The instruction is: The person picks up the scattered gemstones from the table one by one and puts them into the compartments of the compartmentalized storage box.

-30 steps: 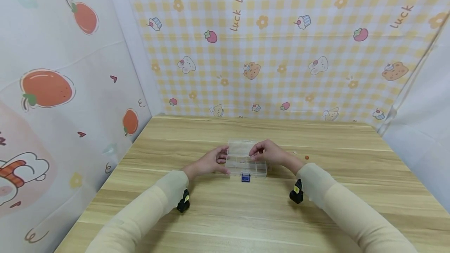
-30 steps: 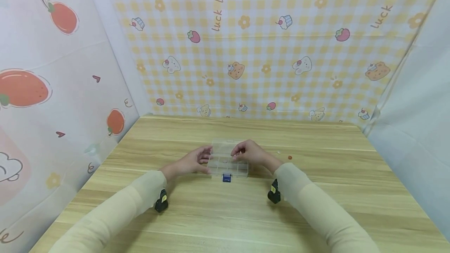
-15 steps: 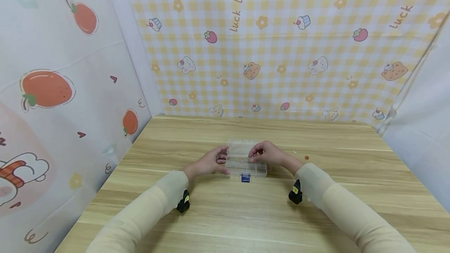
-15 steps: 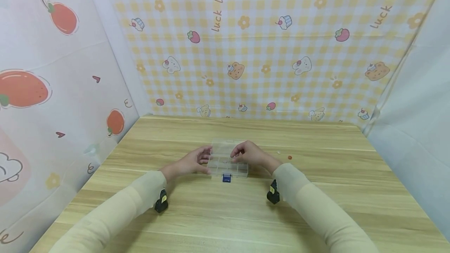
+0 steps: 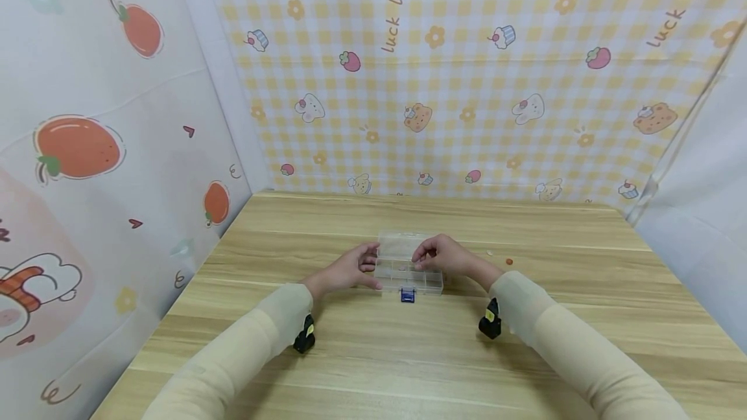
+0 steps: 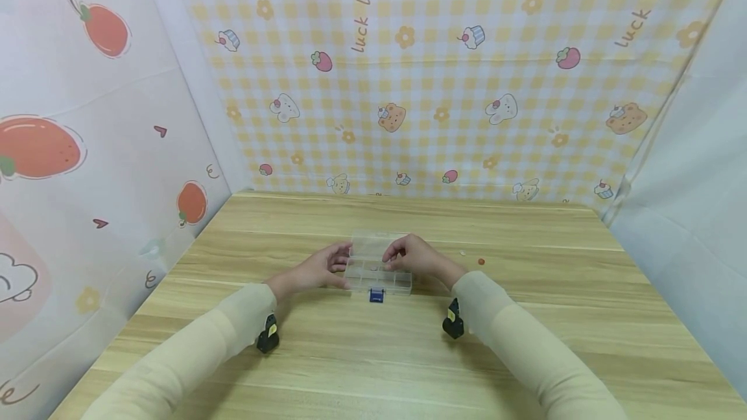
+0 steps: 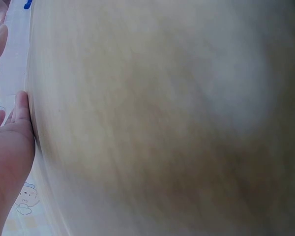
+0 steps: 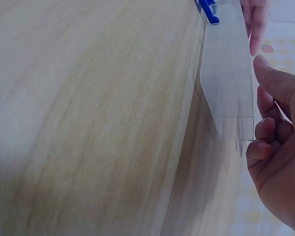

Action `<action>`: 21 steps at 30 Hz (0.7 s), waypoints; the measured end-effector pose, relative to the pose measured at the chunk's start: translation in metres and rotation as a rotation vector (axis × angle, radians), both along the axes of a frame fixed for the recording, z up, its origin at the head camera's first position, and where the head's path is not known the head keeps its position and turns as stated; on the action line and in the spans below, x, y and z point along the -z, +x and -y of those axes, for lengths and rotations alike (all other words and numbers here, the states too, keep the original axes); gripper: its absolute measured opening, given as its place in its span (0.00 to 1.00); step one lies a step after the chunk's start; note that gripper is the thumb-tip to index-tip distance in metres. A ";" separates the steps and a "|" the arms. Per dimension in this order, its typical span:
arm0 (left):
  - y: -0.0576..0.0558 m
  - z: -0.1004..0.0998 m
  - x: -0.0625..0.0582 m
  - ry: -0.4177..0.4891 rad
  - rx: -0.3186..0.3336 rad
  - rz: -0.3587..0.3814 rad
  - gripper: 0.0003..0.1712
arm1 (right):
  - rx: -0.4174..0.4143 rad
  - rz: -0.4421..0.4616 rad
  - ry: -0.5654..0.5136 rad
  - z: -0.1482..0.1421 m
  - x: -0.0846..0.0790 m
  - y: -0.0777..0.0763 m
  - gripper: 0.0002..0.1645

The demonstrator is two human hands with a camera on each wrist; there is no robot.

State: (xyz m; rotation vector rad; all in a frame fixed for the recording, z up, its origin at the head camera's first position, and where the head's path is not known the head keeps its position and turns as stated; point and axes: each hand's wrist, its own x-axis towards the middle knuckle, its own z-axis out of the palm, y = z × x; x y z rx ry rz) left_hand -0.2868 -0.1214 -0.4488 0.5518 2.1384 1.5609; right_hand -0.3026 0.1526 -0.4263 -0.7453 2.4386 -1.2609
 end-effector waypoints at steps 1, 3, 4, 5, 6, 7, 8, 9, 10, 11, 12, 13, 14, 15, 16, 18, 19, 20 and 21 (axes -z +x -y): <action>0.000 0.000 0.000 0.001 0.000 0.000 0.56 | 0.002 -0.004 0.002 0.000 0.001 -0.001 0.07; 0.000 0.000 0.000 0.003 0.000 0.001 0.56 | 0.005 -0.010 0.005 -0.001 0.002 -0.001 0.07; -0.001 0.000 0.000 0.005 -0.001 0.001 0.56 | 0.006 -0.011 0.007 -0.001 0.002 -0.001 0.07; -0.001 0.000 0.001 0.006 -0.001 0.001 0.56 | 0.005 -0.013 0.007 -0.001 0.001 -0.001 0.07; -0.001 0.000 0.001 0.007 -0.001 0.001 0.56 | 0.004 -0.016 0.007 -0.001 0.001 -0.001 0.07; -0.001 0.000 0.001 0.009 -0.001 0.002 0.56 | 0.006 -0.015 0.008 -0.001 0.001 0.000 0.06; -0.001 0.000 0.001 0.011 -0.002 0.003 0.57 | 0.008 -0.016 0.010 -0.001 0.000 0.000 0.06; -0.001 0.000 0.001 0.010 -0.003 0.004 0.57 | 0.011 -0.017 0.013 0.000 0.000 0.000 0.06; -0.001 0.000 0.001 0.011 -0.003 0.003 0.57 | 0.013 -0.021 0.018 0.000 -0.001 0.001 0.05; -0.001 0.000 0.001 0.012 -0.003 0.003 0.57 | 0.017 -0.023 0.022 0.000 -0.002 0.001 0.05; -0.001 0.000 0.000 0.012 -0.003 0.004 0.57 | 0.022 -0.025 0.028 0.000 -0.002 0.001 0.05; 0.000 0.000 0.000 0.012 -0.004 0.004 0.57 | 0.028 -0.029 0.035 0.000 -0.003 0.001 0.04; 0.000 0.000 0.000 0.012 -0.004 0.001 0.57 | 0.034 -0.036 0.043 0.000 -0.004 0.001 0.04; 0.000 -0.001 0.000 0.009 -0.005 -0.001 0.56 | 0.040 -0.042 0.049 0.000 -0.005 0.001 0.04; 0.000 -0.001 0.000 0.007 -0.006 -0.001 0.57 | 0.046 -0.053 0.054 -0.001 -0.006 0.001 0.04; -0.001 -0.001 0.000 0.004 -0.006 -0.001 0.57 | 0.060 -0.073 0.059 -0.003 -0.009 0.000 0.05; -0.001 -0.001 0.000 0.002 -0.007 0.000 0.57 | 0.065 -0.081 0.058 -0.004 -0.011 0.000 0.05; -0.001 -0.001 0.000 0.001 -0.008 0.001 0.57 | 0.067 -0.087 0.054 -0.006 -0.013 0.000 0.06; -0.001 -0.001 0.000 0.001 -0.007 0.002 0.57 | 0.071 -0.092 0.048 -0.008 -0.015 0.000 0.06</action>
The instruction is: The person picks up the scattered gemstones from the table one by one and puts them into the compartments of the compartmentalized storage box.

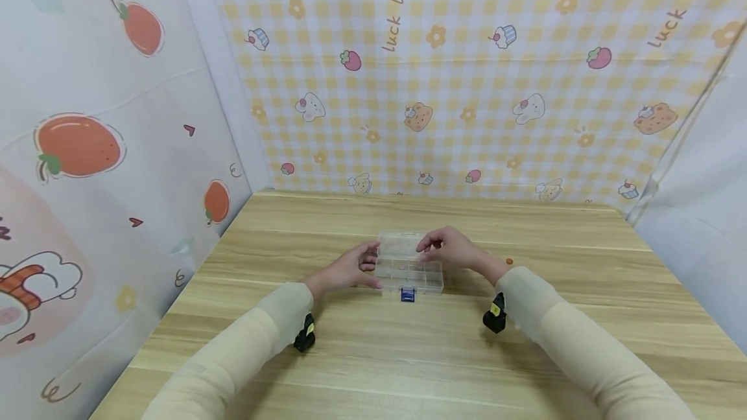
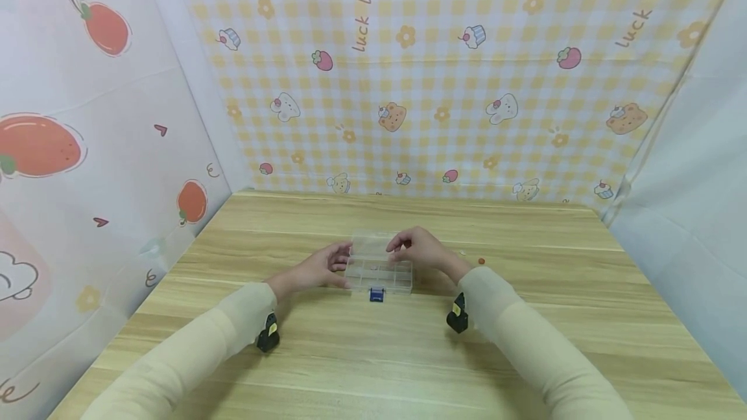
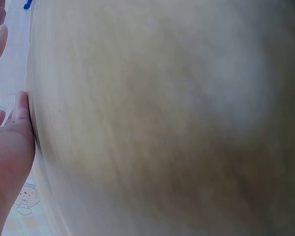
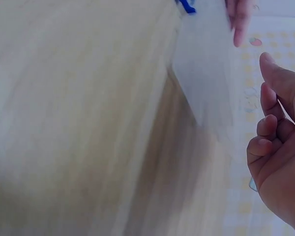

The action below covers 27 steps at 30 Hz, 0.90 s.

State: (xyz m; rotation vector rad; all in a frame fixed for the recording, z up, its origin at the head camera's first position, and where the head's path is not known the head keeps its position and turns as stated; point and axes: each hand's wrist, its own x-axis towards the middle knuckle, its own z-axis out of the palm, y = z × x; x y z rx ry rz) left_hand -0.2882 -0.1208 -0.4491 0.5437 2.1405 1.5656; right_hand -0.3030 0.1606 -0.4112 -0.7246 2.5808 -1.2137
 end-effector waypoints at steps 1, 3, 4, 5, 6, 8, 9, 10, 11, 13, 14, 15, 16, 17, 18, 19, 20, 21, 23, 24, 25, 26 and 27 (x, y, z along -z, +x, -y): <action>0.000 0.000 0.000 0.003 0.000 0.006 0.57 | 0.002 -0.008 -0.005 -0.002 -0.001 -0.001 0.07; 0.000 0.000 0.000 0.011 -0.003 0.016 0.57 | 0.005 -0.016 -0.015 -0.007 -0.004 -0.003 0.08; 0.000 0.000 0.000 0.016 -0.003 0.020 0.57 | 0.006 -0.020 -0.021 -0.010 -0.005 -0.003 0.09; 0.000 0.000 0.001 0.018 -0.003 0.023 0.57 | 0.009 -0.027 -0.022 -0.013 -0.006 -0.004 0.09; 0.000 0.000 0.001 0.023 0.000 0.021 0.57 | 0.016 -0.028 -0.025 -0.017 -0.006 -0.005 0.10; 0.000 0.000 0.001 0.025 -0.002 0.024 0.57 | 0.026 -0.038 -0.027 -0.024 -0.008 -0.006 0.11; 0.000 0.000 0.001 0.024 -0.001 0.022 0.57 | 0.036 -0.036 -0.031 -0.028 -0.010 -0.005 0.12; 0.000 0.000 0.001 0.023 -0.001 0.021 0.57 | 0.050 -0.037 -0.031 -0.032 -0.011 -0.005 0.12; 0.000 0.000 0.001 0.023 0.001 0.016 0.57 | 0.062 -0.037 -0.031 -0.036 -0.012 -0.005 0.12; 0.000 0.000 0.001 0.020 -0.001 0.018 0.57 | 0.079 -0.038 -0.036 -0.045 -0.014 -0.004 0.12; -0.001 0.000 0.001 0.019 -0.001 0.017 0.57 | 0.087 -0.034 -0.040 -0.050 -0.015 -0.004 0.13; -0.001 0.001 0.001 0.020 0.000 0.016 0.57 | 0.099 -0.029 -0.044 -0.055 -0.016 -0.003 0.13; -0.001 0.001 0.001 0.019 0.000 0.015 0.57 | 0.107 -0.028 -0.048 -0.059 -0.017 -0.003 0.13; -0.001 0.001 0.002 0.019 0.002 0.013 0.57 | 0.115 -0.023 -0.055 -0.064 -0.017 -0.002 0.13; -0.001 0.001 0.001 0.019 0.002 0.014 0.57 | 0.120 -0.021 -0.060 -0.068 -0.018 -0.001 0.14; -0.001 0.001 0.002 0.019 0.003 0.012 0.57 | 0.129 -0.019 -0.064 -0.073 -0.018 -0.001 0.14; -0.001 0.001 0.002 0.021 0.005 0.010 0.57 | 0.140 -0.013 -0.067 -0.077 -0.018 0.000 0.14; -0.002 0.002 0.003 0.022 0.008 0.008 0.57 | 0.151 -0.010 -0.073 -0.080 -0.019 0.000 0.14; -0.002 0.002 0.003 0.023 0.012 0.006 0.57 | 0.159 -0.003 -0.080 -0.087 -0.019 0.002 0.16; -0.002 0.002 0.003 0.023 0.013 0.006 0.57 | 0.161 0.003 -0.084 -0.091 -0.019 0.002 0.17; -0.002 0.002 0.003 0.022 0.014 0.005 0.57 | 0.167 0.008 -0.090 -0.094 -0.018 0.003 0.18; -0.002 0.002 0.003 0.022 0.014 0.006 0.57 | 0.172 0.013 -0.092 -0.097 -0.018 0.004 0.19; -0.002 0.002 0.003 0.020 0.013 0.008 0.57 | 0.180 0.016 -0.094 -0.100 -0.017 0.004 0.20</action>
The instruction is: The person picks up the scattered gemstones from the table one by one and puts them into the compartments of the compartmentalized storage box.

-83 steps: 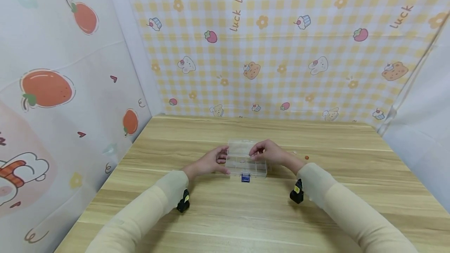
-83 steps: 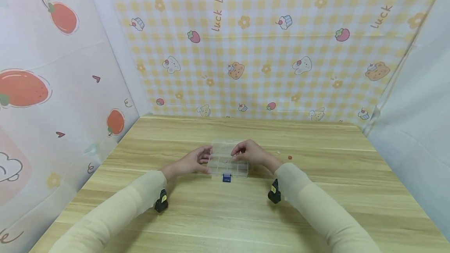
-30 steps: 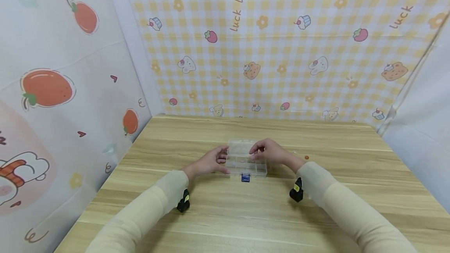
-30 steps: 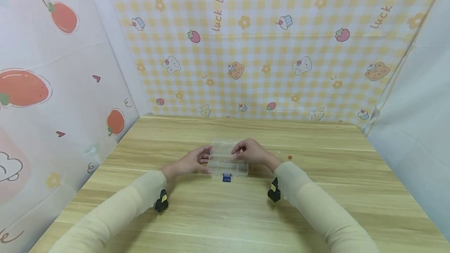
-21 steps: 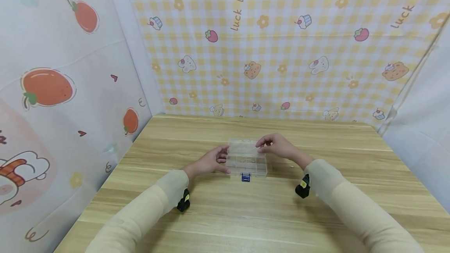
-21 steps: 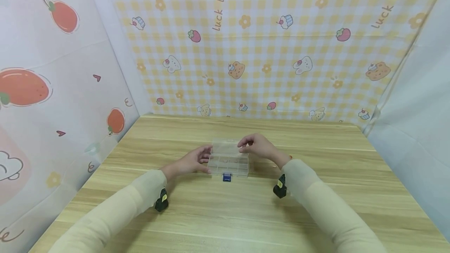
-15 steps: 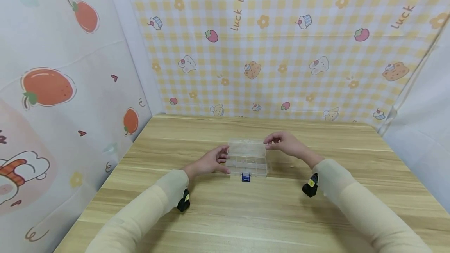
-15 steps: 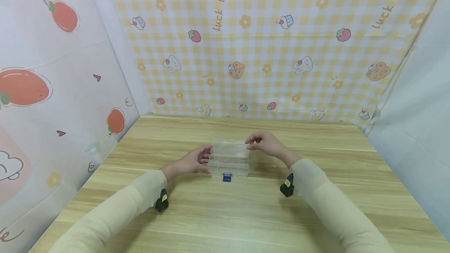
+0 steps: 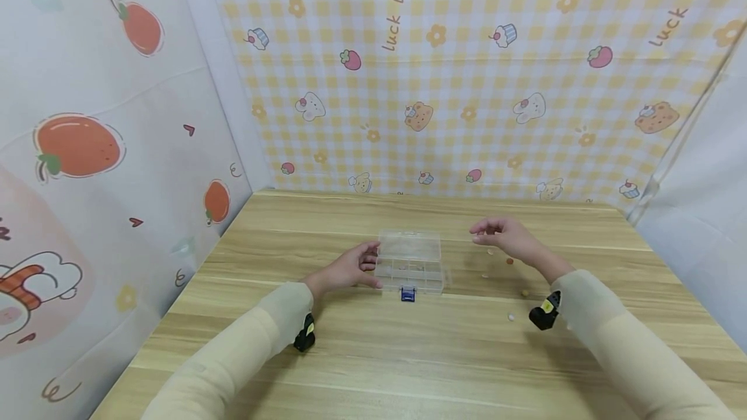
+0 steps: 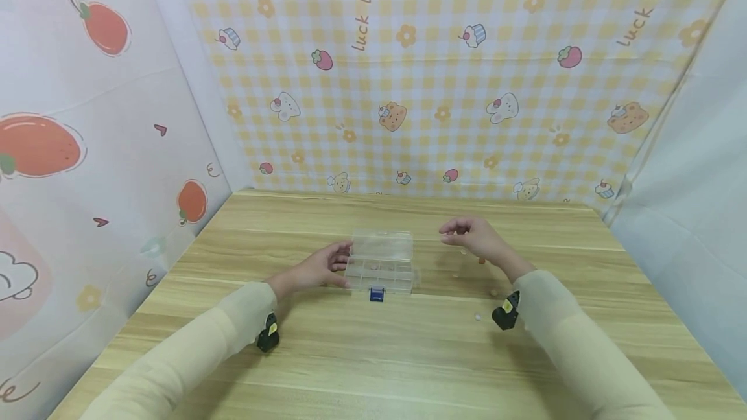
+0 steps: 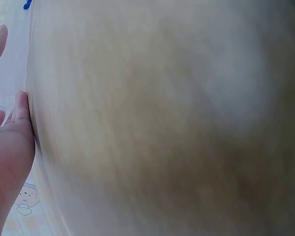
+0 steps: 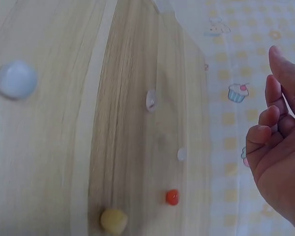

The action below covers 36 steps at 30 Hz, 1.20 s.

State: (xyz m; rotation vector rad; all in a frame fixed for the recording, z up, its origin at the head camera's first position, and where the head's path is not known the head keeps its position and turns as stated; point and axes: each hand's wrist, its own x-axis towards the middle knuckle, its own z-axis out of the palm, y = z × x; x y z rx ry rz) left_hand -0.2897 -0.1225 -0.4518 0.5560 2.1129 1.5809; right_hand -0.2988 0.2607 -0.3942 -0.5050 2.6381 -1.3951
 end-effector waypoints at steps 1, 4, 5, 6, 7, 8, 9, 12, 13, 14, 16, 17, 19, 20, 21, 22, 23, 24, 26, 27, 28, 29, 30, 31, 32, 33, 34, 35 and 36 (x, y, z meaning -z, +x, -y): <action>0.000 0.000 0.000 -0.001 -0.001 0.002 0.57 | 0.004 0.002 -0.004 -0.003 0.001 0.000 0.21; -0.001 0.000 0.000 -0.003 0.000 0.007 0.58 | 0.023 0.003 -0.005 -0.011 0.004 0.001 0.22; -0.001 0.000 0.000 -0.003 0.002 0.007 0.58 | 0.031 0.002 -0.001 -0.014 0.005 0.002 0.22; -0.001 0.000 0.000 -0.002 0.004 0.006 0.58 | 0.036 0.004 -0.002 -0.017 0.006 0.002 0.22; -0.001 0.000 0.000 -0.002 0.006 0.004 0.58 | 0.043 0.008 -0.004 -0.019 0.007 0.003 0.22; -0.001 0.000 -0.001 -0.003 0.008 0.003 0.58 | 0.052 0.010 0.000 -0.021 0.009 0.003 0.22; -0.001 0.000 -0.001 -0.003 0.010 0.001 0.58 | 0.058 0.015 0.000 -0.024 0.010 0.004 0.22; 0.000 0.000 -0.002 -0.003 0.015 0.000 0.58 | 0.071 0.018 -0.001 -0.032 0.014 0.005 0.23; 0.000 0.000 -0.003 -0.005 0.015 0.001 0.58 | 0.074 0.016 0.000 -0.034 0.015 0.006 0.23; 0.000 0.000 -0.003 -0.004 0.014 0.000 0.58 | 0.072 0.015 -0.002 -0.037 0.016 0.006 0.23; 0.000 0.000 -0.002 -0.002 0.013 0.003 0.58 | 0.067 0.013 -0.002 -0.041 0.018 0.006 0.23; 0.000 0.000 -0.002 0.000 0.011 0.004 0.58 | 0.064 0.012 0.000 -0.044 0.019 0.006 0.24; 0.000 0.000 -0.002 0.002 0.008 0.003 0.57 | 0.055 0.017 -0.001 -0.048 0.021 0.006 0.24; 0.000 0.000 -0.002 0.004 0.009 0.004 0.57 | 0.055 0.018 0.001 -0.050 0.022 0.006 0.24; 0.001 0.000 -0.002 0.005 0.010 0.004 0.57 | 0.050 0.018 0.002 -0.052 0.023 0.006 0.24; 0.001 -0.001 -0.003 0.005 0.011 0.004 0.57 | 0.050 0.021 0.004 -0.055 0.023 0.006 0.24; 0.001 -0.001 -0.003 0.005 0.011 0.003 0.57 | 0.044 0.020 0.008 -0.057 0.024 0.006 0.24; 0.001 -0.001 -0.003 0.003 0.012 0.001 0.57 | 0.045 0.024 0.007 -0.058 0.025 0.006 0.24; 0.001 -0.001 -0.003 0.001 0.011 0.001 0.57 | 0.048 0.037 0.003 -0.062 0.026 0.006 0.23; 0.001 -0.001 -0.003 -0.001 0.010 0.000 0.57 | 0.042 0.044 0.004 -0.064 0.027 0.006 0.24; 0.001 -0.001 -0.003 -0.002 0.009 0.000 0.57 | 0.043 0.054 0.002 -0.066 0.028 0.006 0.24; 0.001 0.000 -0.003 -0.002 0.008 0.000 0.57 | 0.042 0.064 0.002 -0.068 0.029 0.006 0.25; 0.001 0.000 -0.003 -0.003 0.006 0.000 0.57 | 0.044 0.074 -0.002 -0.070 0.030 0.006 0.25; 0.001 -0.001 -0.003 -0.003 0.005 0.001 0.57 | 0.038 0.081 0.001 -0.071 0.031 0.007 0.25; 0.001 -0.001 -0.003 -0.003 0.004 0.000 0.57 | 0.034 0.088 0.002 -0.073 0.031 0.007 0.26; 0.001 -0.001 -0.003 -0.004 0.004 -0.001 0.57 | 0.029 0.092 0.009 -0.074 0.032 0.007 0.26; 0.001 -0.001 -0.003 -0.005 0.003 0.000 0.57 | 0.029 0.101 0.010 -0.075 0.033 0.007 0.26; 0.001 -0.001 -0.003 -0.007 0.003 0.000 0.57 | 0.026 0.106 0.017 -0.076 0.033 0.007 0.26; 0.001 -0.001 -0.003 -0.009 0.002 0.000 0.57 | 0.026 0.110 0.023 -0.077 0.033 0.007 0.26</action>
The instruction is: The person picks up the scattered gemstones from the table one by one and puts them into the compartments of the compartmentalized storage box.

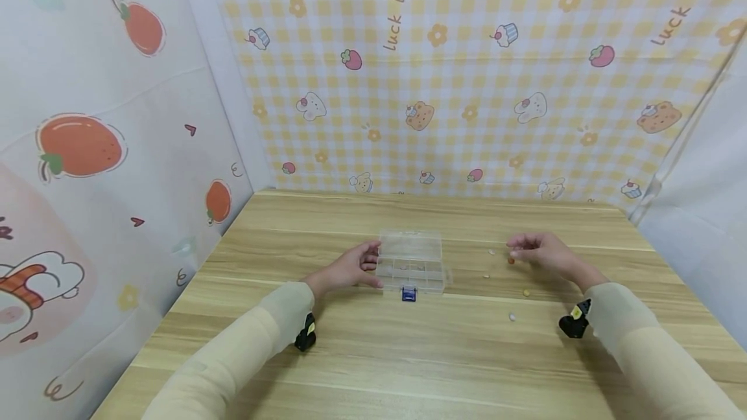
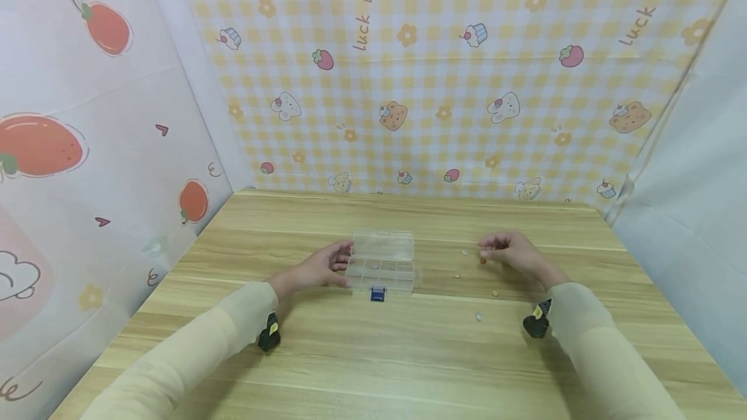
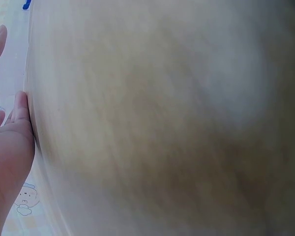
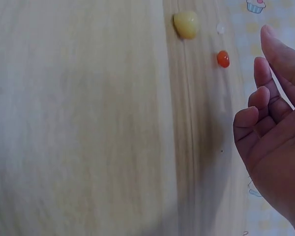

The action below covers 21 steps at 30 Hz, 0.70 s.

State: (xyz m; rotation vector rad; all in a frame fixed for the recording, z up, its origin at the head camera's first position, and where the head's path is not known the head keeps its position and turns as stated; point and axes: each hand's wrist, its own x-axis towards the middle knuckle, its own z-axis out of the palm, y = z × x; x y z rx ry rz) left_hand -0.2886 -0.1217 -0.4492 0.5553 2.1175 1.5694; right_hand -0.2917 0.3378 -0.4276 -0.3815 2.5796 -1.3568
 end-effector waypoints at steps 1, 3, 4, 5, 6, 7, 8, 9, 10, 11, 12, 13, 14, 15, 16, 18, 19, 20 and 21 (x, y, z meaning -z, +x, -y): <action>0.000 0.000 0.000 -0.003 0.000 0.000 0.57 | -0.001 0.006 0.007 -0.001 0.000 0.000 0.26; 0.000 0.000 0.000 -0.007 0.001 0.001 0.58 | 0.004 0.012 0.023 -0.003 0.001 0.000 0.25; -0.001 0.000 0.001 -0.007 0.002 0.002 0.58 | 0.008 0.014 0.028 -0.004 0.002 0.000 0.25; -0.001 0.000 0.001 -0.005 0.003 0.002 0.58 | 0.012 0.014 0.034 -0.005 0.002 0.000 0.24; -0.001 0.000 0.001 -0.006 0.004 0.005 0.58 | 0.014 0.012 0.039 -0.006 0.003 0.000 0.24; -0.002 0.000 0.001 -0.003 0.005 0.003 0.58 | 0.012 0.011 0.040 -0.006 0.003 0.000 0.24; -0.002 0.000 0.001 -0.003 0.005 0.004 0.59 | 0.008 0.008 0.041 -0.007 0.003 0.000 0.24; -0.002 0.000 0.002 -0.003 0.003 0.007 0.59 | 0.004 0.007 0.040 -0.007 0.003 0.000 0.24; -0.003 0.000 0.002 -0.005 0.002 0.009 0.59 | 0.000 0.008 0.038 -0.007 0.003 0.000 0.24; -0.003 0.000 0.002 -0.006 0.001 0.010 0.59 | -0.004 0.007 0.040 -0.007 0.004 -0.001 0.24; -0.003 0.000 0.002 -0.008 -0.002 0.012 0.59 | -0.013 0.007 0.040 -0.007 0.004 -0.001 0.24; -0.003 -0.001 0.002 -0.008 -0.003 0.011 0.59 | -0.022 0.008 0.039 -0.007 0.004 -0.001 0.24; -0.003 -0.001 0.002 -0.011 -0.007 0.014 0.59 | -0.027 0.014 0.036 -0.007 0.005 -0.002 0.24; -0.002 -0.001 0.002 -0.010 -0.008 0.015 0.59 | -0.025 0.021 0.032 -0.007 0.006 -0.002 0.23; -0.002 -0.001 0.002 -0.009 -0.009 0.014 0.59 | -0.026 0.026 0.032 -0.007 0.007 -0.003 0.23; -0.001 -0.001 0.001 -0.008 -0.011 0.013 0.59 | -0.041 0.028 0.028 -0.007 0.008 -0.004 0.23; 0.000 -0.001 0.001 -0.008 -0.012 0.014 0.59 | -0.045 0.028 0.029 -0.007 0.009 -0.004 0.23; 0.000 -0.001 0.001 -0.008 -0.011 0.015 0.58 | -0.045 0.028 0.033 -0.007 0.010 -0.005 0.24; 0.001 -0.001 0.000 -0.008 -0.012 0.016 0.58 | -0.047 0.026 0.037 -0.008 0.012 -0.006 0.24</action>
